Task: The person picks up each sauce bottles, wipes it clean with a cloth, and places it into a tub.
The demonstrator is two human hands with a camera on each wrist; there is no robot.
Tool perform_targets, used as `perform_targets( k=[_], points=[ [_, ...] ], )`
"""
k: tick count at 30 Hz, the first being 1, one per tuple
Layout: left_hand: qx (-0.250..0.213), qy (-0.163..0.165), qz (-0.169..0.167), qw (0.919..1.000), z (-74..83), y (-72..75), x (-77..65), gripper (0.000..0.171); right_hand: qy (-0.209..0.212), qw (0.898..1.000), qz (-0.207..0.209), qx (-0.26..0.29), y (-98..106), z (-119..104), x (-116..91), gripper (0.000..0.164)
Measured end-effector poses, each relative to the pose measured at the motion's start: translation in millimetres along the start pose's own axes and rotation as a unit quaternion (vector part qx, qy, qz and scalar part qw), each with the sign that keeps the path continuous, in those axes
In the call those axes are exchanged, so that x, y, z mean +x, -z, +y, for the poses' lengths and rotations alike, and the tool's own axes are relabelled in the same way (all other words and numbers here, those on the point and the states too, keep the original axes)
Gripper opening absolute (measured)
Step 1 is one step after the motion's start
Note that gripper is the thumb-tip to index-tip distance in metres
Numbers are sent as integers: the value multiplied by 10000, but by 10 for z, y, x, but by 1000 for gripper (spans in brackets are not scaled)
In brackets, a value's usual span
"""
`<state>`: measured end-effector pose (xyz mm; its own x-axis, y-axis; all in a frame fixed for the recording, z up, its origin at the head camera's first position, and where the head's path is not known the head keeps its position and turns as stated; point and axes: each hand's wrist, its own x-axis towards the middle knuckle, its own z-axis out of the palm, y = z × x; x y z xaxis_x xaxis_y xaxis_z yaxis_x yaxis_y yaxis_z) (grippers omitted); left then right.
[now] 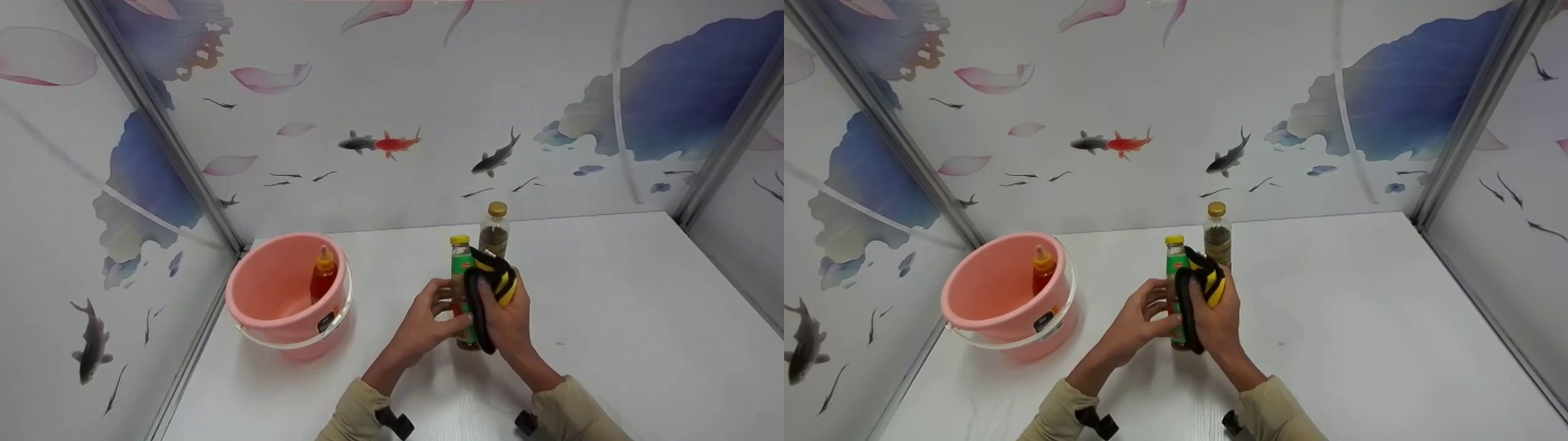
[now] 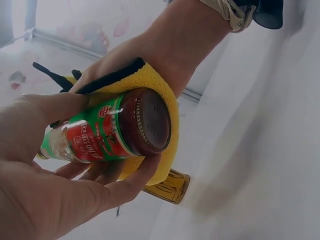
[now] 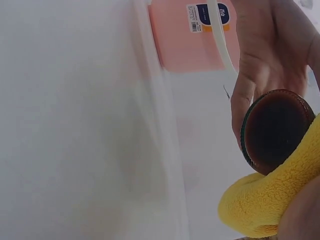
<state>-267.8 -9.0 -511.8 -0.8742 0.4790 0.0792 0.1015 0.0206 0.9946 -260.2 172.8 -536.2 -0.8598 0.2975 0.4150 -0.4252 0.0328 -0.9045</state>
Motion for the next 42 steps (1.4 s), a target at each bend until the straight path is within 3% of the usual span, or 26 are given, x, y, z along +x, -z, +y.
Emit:
perform_targets(
  k=[4,12,19,26,31,42],
  points=[
    [105,67,-18,9999,-9,-16,-3,59,40,10000,46,12,22,4,8,37],
    [72,118,-393,9991,-10,-29,-11,63,-14,9998,178,26,49,-22,44,34],
    [404,-57,-563,9976,-29,-43,-11,63,12,9995,261,149,42,-36,53,33],
    [463,-93,-274,9985,-17,-31,-6,67,8,9997,232,123,36,-35,55,33],
    [167,-13,56,9998,12,-23,-6,66,-82,9998,151,104,23,-45,51,34],
    [-337,-224,438,9982,17,-13,24,63,-384,9991,-130,105,-2,-34,12,35]
  ],
)
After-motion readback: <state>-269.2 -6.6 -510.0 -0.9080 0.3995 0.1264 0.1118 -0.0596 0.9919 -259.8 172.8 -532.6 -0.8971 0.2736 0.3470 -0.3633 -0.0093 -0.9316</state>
